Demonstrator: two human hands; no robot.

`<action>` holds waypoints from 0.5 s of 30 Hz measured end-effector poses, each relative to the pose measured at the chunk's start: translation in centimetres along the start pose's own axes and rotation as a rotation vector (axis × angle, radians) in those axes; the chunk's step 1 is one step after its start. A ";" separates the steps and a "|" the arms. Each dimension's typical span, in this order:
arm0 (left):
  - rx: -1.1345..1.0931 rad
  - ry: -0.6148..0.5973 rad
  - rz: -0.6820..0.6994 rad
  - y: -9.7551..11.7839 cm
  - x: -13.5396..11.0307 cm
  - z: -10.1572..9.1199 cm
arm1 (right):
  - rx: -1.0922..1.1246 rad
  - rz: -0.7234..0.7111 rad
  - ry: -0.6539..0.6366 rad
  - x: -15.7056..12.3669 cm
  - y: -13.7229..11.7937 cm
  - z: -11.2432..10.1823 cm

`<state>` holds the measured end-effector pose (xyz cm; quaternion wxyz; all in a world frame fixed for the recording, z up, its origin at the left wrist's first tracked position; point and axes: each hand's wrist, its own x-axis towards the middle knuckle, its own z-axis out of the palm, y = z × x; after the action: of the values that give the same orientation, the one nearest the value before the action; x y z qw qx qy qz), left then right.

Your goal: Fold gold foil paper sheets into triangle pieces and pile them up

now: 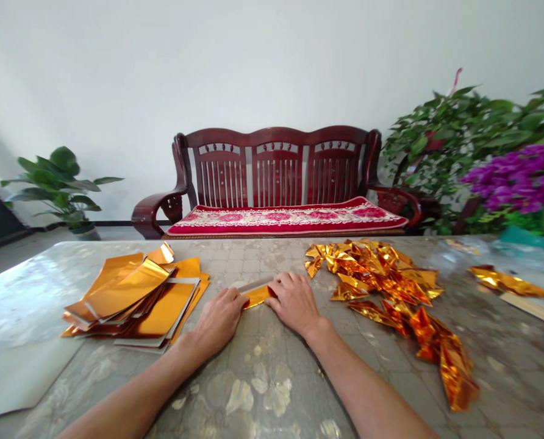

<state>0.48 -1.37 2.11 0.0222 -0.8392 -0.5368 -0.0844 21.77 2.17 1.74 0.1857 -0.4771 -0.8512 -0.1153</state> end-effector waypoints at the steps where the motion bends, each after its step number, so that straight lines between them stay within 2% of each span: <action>1: -0.001 0.004 0.004 -0.1 0.0 0.1 | 0.006 -0.030 0.008 0.1 -0.1 -0.1; 6: -0.008 0.016 0.003 -0.3 0.2 0.3 | 0.035 -0.223 -0.033 0.3 -0.5 0.1; 15: 0.012 -0.014 0.003 0.0 0.6 0.1 | -0.041 -0.295 -0.038 0.4 -0.7 1.0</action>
<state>0.70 -0.82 2.14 0.0237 -0.8404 -0.5362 -0.0752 20.81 2.47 0.96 0.1409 -0.3526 -0.9129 -0.1497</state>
